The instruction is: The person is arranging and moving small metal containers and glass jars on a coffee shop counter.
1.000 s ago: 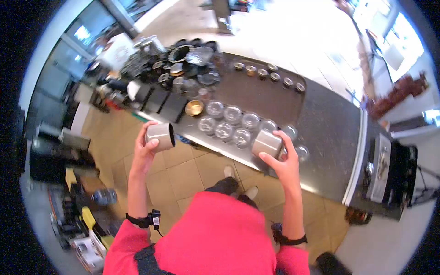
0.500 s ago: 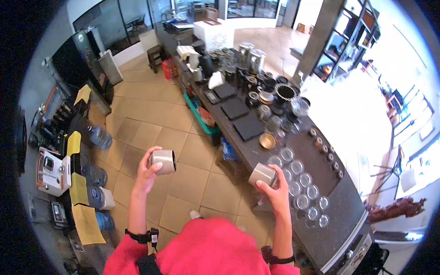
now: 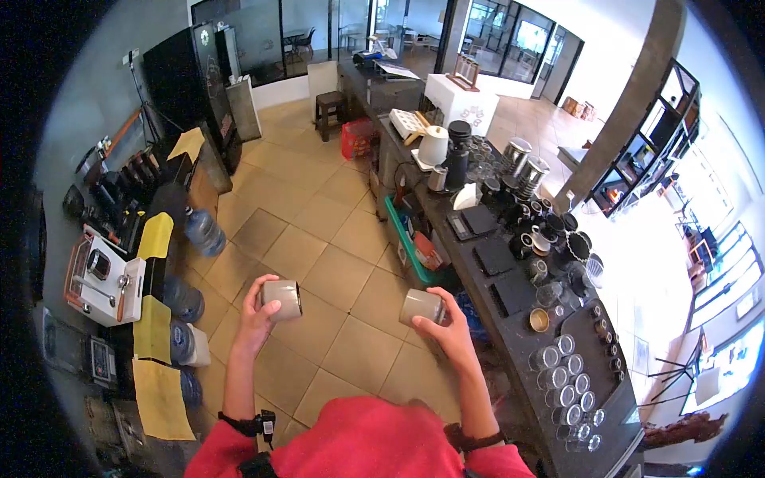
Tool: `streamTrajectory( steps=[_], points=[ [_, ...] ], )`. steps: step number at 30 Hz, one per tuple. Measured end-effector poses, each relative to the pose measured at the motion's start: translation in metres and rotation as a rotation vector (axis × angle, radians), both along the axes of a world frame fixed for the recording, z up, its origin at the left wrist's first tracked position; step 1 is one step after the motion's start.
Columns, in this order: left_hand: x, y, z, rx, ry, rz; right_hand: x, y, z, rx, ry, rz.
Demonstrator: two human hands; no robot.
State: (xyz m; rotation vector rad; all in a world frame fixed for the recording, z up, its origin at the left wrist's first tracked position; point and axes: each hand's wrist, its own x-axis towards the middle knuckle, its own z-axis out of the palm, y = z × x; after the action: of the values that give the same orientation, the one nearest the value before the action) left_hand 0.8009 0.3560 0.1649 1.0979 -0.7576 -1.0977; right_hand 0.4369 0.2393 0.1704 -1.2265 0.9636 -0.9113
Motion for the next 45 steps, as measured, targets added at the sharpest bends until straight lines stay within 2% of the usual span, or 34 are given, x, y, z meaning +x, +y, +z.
streamTrajectory(
  steps=[5, 11, 14, 21, 26, 29, 31, 33, 35, 38, 42, 45],
  points=[
    [0.044, -0.018, -0.014, 0.006, -0.017, 0.074, 0.063, -0.040, -0.006, 0.057, -0.008, 0.149],
    [0.086, -0.067, -0.015, 0.009, -0.048, 0.111, 0.126, -0.113, -0.024, 0.080, -0.073, 0.201],
    [0.118, -0.105, -0.020, 0.016, -0.093, 0.143, 0.157, -0.164, -0.034, 0.070, -0.072, 0.251],
    [0.172, -0.214, 0.008, 0.042, -0.164, 0.168, 0.220, -0.289, -0.020, 0.004, -0.027, 0.348],
    [0.203, -0.304, 0.007, 0.014, -0.160, 0.069, 0.247, -0.343, -0.007, -0.033, -0.076, 0.258],
    [0.218, -0.368, 0.004, 0.016, -0.240, 0.020, 0.258, -0.375, -0.007, -0.058, 0.003, 0.195],
    [0.229, -0.420, 0.006, 0.016, -0.233, -0.032, 0.275, -0.406, -0.007, -0.229, -0.001, 0.106],
    [0.245, -0.471, 0.007, 0.013, -0.220, -0.086, 0.292, -0.433, 0.013, -0.158, 0.011, 0.054],
    [0.257, -0.509, 0.009, -0.019, -0.187, -0.159, 0.303, -0.461, 0.017, -0.309, 0.043, -0.027],
    [0.285, -0.569, 0.008, -0.054, -0.172, -0.243, 0.329, -0.495, 0.041, -0.253, 0.000, -0.140],
    [0.324, -0.648, 0.007, -0.095, -0.202, -0.357, 0.353, -0.540, 0.044, -0.272, -0.059, -0.325],
    [0.320, -0.707, 0.017, -0.106, -0.254, -0.472, 0.357, -0.553, 0.055, -0.185, -0.146, -0.467]
  ],
)
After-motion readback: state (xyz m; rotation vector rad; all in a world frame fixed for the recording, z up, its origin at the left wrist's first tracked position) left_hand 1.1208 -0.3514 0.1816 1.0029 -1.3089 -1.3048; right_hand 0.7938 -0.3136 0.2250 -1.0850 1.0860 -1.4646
